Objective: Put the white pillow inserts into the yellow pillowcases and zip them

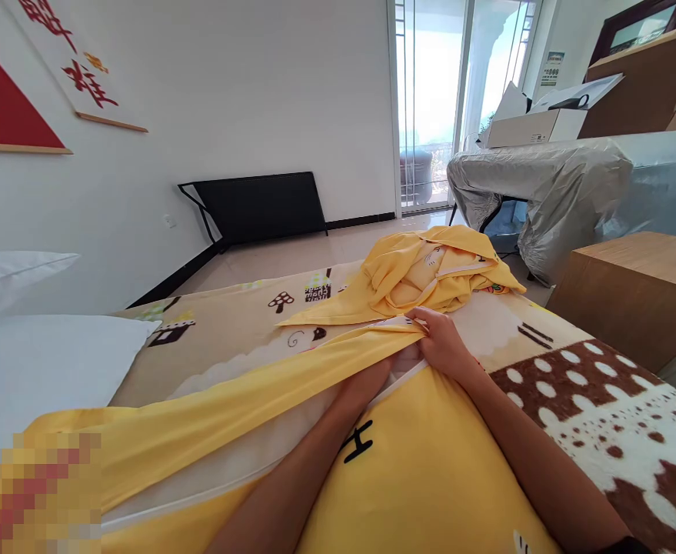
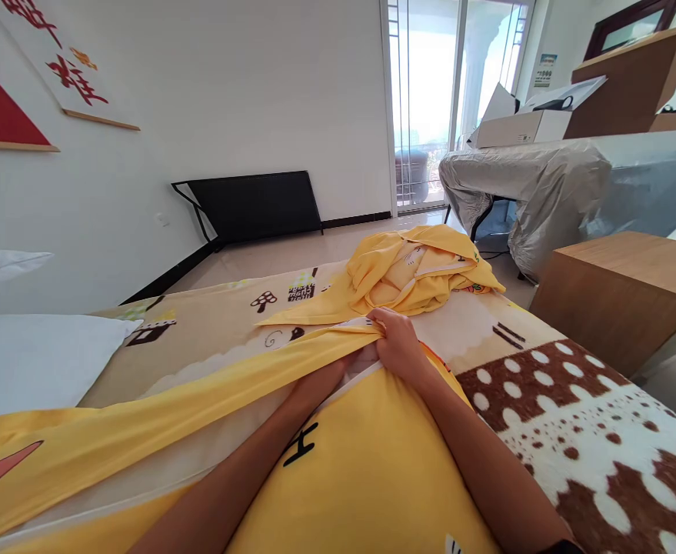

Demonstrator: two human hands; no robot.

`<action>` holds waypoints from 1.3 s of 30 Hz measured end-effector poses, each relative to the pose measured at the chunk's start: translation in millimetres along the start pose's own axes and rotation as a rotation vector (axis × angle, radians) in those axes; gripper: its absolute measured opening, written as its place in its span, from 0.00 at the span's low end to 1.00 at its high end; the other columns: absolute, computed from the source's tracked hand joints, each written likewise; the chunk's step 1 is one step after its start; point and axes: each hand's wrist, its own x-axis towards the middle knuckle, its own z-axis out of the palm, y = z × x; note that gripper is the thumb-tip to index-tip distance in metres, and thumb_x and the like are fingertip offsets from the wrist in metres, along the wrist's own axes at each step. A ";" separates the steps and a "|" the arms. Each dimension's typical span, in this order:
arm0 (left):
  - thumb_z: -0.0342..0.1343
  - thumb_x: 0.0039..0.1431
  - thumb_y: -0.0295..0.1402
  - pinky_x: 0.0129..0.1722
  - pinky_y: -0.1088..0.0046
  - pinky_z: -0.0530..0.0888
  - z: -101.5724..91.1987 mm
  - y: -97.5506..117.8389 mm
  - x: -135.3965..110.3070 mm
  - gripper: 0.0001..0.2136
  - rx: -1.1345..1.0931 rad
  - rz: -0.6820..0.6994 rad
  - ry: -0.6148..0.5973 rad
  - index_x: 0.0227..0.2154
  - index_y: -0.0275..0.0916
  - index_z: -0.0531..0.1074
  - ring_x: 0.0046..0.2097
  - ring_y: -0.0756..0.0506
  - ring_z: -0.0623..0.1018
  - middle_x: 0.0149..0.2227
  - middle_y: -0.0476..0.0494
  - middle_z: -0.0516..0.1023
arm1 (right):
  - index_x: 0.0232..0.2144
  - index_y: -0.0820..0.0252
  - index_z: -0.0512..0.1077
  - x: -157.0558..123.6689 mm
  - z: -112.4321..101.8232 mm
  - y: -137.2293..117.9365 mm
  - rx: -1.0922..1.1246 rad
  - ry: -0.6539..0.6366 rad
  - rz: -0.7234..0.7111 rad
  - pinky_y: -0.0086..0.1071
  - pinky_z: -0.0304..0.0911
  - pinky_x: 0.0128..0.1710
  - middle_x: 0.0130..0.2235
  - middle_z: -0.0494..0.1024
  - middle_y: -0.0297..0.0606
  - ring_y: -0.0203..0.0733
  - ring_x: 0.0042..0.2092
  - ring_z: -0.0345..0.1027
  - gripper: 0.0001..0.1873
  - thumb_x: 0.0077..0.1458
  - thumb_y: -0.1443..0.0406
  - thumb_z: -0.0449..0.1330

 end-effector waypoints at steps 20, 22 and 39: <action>0.49 0.57 0.41 0.62 0.62 0.56 5.6 -19.6 5.9 0.16 0.090 -0.011 -0.024 0.47 0.44 0.69 0.60 0.42 0.63 0.57 0.44 0.67 | 0.28 0.57 0.77 0.5 2.4 -0.4 0.462 -0.091 0.194 0.29 0.60 0.30 0.24 0.73 0.31 0.39 0.30 0.65 0.17 0.36 0.71 0.52; 0.49 0.57 0.41 0.61 0.60 0.56 6.7 -19.2 7.2 0.16 0.103 -0.012 -0.028 0.47 0.43 0.70 0.60 0.41 0.64 0.56 0.43 0.68 | 0.28 0.59 0.77 0.1 1.8 -1.7 0.488 -0.106 0.226 0.28 0.57 0.26 0.22 0.71 0.30 0.36 0.27 0.62 0.14 0.37 0.69 0.54; 0.47 0.58 0.37 0.58 0.63 0.62 8.7 -1.0 -3.7 0.13 0.075 0.010 0.031 0.44 0.43 0.69 0.55 0.43 0.69 0.55 0.44 0.69 | 0.28 0.60 0.77 -1.0 1.4 -3.6 0.477 -0.039 0.142 0.31 0.61 0.37 0.36 0.77 0.36 0.42 0.39 0.67 0.11 0.39 0.68 0.57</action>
